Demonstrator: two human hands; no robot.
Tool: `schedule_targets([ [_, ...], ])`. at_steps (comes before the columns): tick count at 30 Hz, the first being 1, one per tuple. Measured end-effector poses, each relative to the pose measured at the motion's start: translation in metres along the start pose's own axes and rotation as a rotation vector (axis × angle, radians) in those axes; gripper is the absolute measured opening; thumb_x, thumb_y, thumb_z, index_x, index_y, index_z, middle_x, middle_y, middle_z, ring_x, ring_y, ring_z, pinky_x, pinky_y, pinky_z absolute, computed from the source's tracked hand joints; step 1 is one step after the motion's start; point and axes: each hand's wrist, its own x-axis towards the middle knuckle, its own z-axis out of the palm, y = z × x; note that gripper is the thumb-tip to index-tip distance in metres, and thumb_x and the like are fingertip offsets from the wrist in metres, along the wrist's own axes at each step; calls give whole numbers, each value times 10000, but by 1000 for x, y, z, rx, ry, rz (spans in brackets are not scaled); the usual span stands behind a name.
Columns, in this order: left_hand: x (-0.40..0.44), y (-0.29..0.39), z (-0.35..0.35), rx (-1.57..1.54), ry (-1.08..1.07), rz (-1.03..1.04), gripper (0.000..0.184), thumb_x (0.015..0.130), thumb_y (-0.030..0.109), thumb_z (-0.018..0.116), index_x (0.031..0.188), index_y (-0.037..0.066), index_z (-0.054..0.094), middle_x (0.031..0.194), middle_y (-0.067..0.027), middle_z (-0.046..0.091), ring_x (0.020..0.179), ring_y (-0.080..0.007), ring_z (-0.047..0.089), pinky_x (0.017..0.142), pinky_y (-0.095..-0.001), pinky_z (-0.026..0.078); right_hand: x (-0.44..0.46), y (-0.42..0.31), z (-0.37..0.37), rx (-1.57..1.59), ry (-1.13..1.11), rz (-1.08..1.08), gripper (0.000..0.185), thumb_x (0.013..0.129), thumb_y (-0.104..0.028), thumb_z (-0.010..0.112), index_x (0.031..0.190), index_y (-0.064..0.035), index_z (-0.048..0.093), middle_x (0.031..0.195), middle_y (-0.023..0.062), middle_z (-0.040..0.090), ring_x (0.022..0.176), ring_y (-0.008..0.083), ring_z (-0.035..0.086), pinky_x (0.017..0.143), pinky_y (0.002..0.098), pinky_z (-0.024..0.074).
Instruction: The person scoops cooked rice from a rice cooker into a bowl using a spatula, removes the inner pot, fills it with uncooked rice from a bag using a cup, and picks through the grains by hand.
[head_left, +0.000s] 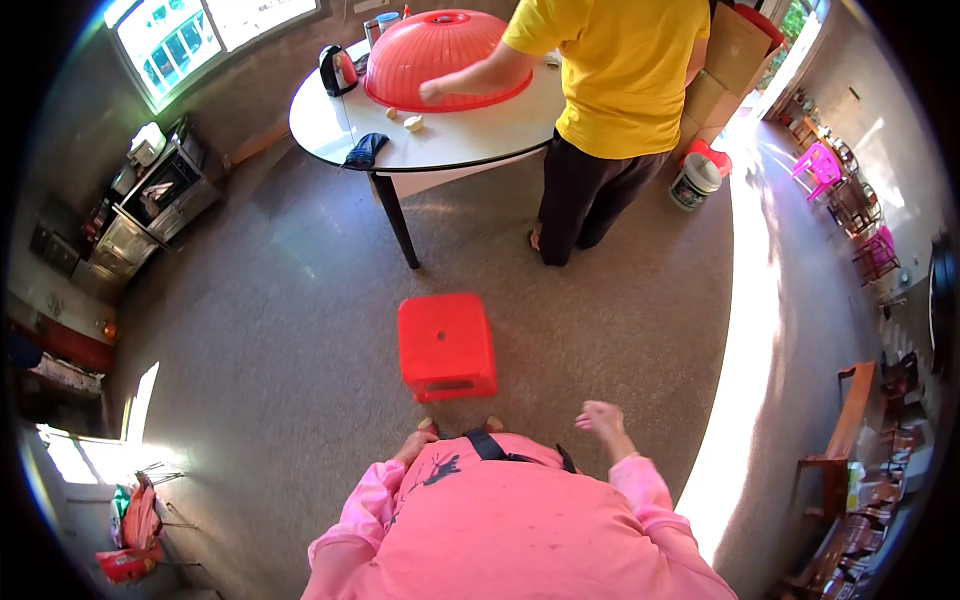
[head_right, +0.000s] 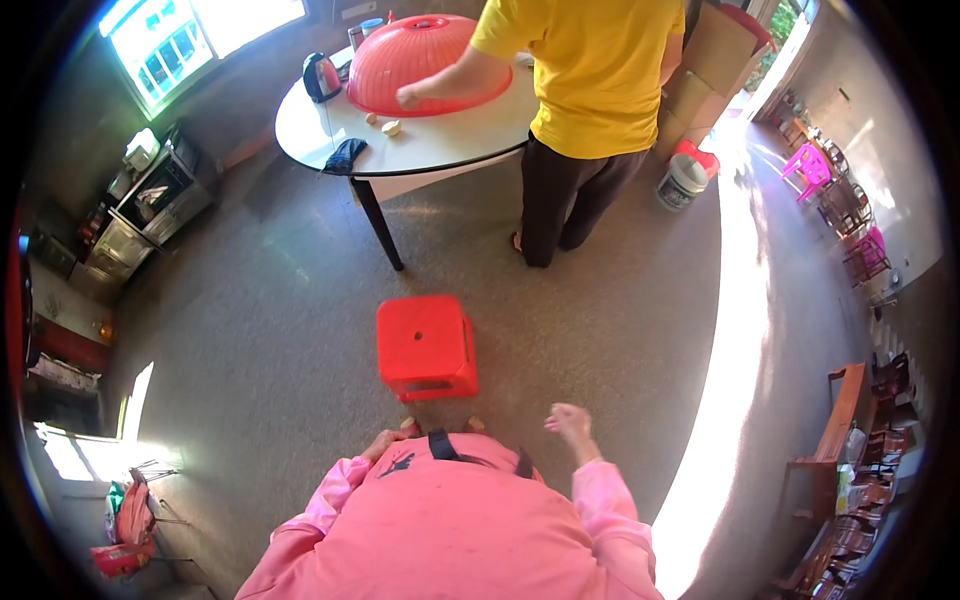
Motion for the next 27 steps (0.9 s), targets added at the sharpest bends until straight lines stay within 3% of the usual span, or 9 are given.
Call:
schedule_targets([
  [1, 3, -8, 6, -2, -39, 158, 259, 807, 258, 541, 829, 26, 655, 671, -106, 611, 641, -183, 579, 601, -355, 446, -8, 10, 20, 1, -82, 15, 256, 849, -167, 531, 991, 25, 621, 723, 133, 651, 582, 163, 636, 514, 276, 524],
  [4, 7, -10, 12, 79, -265, 22, 246, 801, 219, 517, 879, 24, 645, 741, -106, 631, 703, -195, 590, 663, -343, 463, -14, 38, 44, -68, -220, -22, 267, 871, -169, 522, 1048, 16, 599, 747, 129, 654, 613, 166, 643, 537, 272, 535],
  [5, 5, -11, 14, -21, -266, 13, 241, 800, 212, 522, 878, 19, 643, 765, -101, 636, 718, -191, 589, 679, -338, 464, -12, 44, 47, -102, -248, -49, 267, 881, -168, 515, 1066, 11, 590, 760, 129, 655, 624, 172, 646, 546, 273, 540],
  [7, 2, -19, 20, -220, -269, -2, 232, 796, 198, 532, 876, 9, 639, 811, -89, 644, 747, -183, 587, 711, -329, 466, -18, 36, 41, -128, -175, -19, 261, 864, -160, 528, 1047, 5, 612, 743, 120, 658, 606, 153, 641, 527, 256, 524],
  [10, 6, -35, 23, -272, -336, 168, 207, 825, 171, 526, 890, 14, 643, 840, -62, 641, 780, -151, 574, 740, -318, 459, -7, 44, 22, -122, -93, 31, 241, 853, -154, 536, 1021, -11, 633, 730, 118, 661, 594, 155, 645, 516, 253, 523],
  [14, -2, 0, 20, -104, -295, -166, 193, 865, 170, 510, 883, 44, 655, 826, -35, 633, 790, -131, 564, 726, -309, 460, -4, 44, 3, -104, -3, 68, 226, 856, -162, 522, 959, -2, 643, 721, 121, 663, 590, 169, 652, 515, 258, 532],
  [22, 1, 24, 11, -180, -227, -119, 202, 876, 180, 507, 891, 49, 660, 824, -6, 627, 789, -117, 559, 710, -302, 459, -24, 72, 0, -161, -12, 115, 238, 852, -214, 526, 871, -16, 656, 715, 86, 656, 608, 136, 630, 540, 257, 521],
  [27, -1, 22, 11, -175, -253, -140, 206, 872, 186, 509, 887, 47, 660, 821, -11, 626, 788, -125, 564, 696, -306, 458, -56, 56, 8, -258, -29, 38, 228, 796, -232, 562, 705, -46, 658, 627, 26, 613, 557, 74, 551, 507, 262, 460],
])
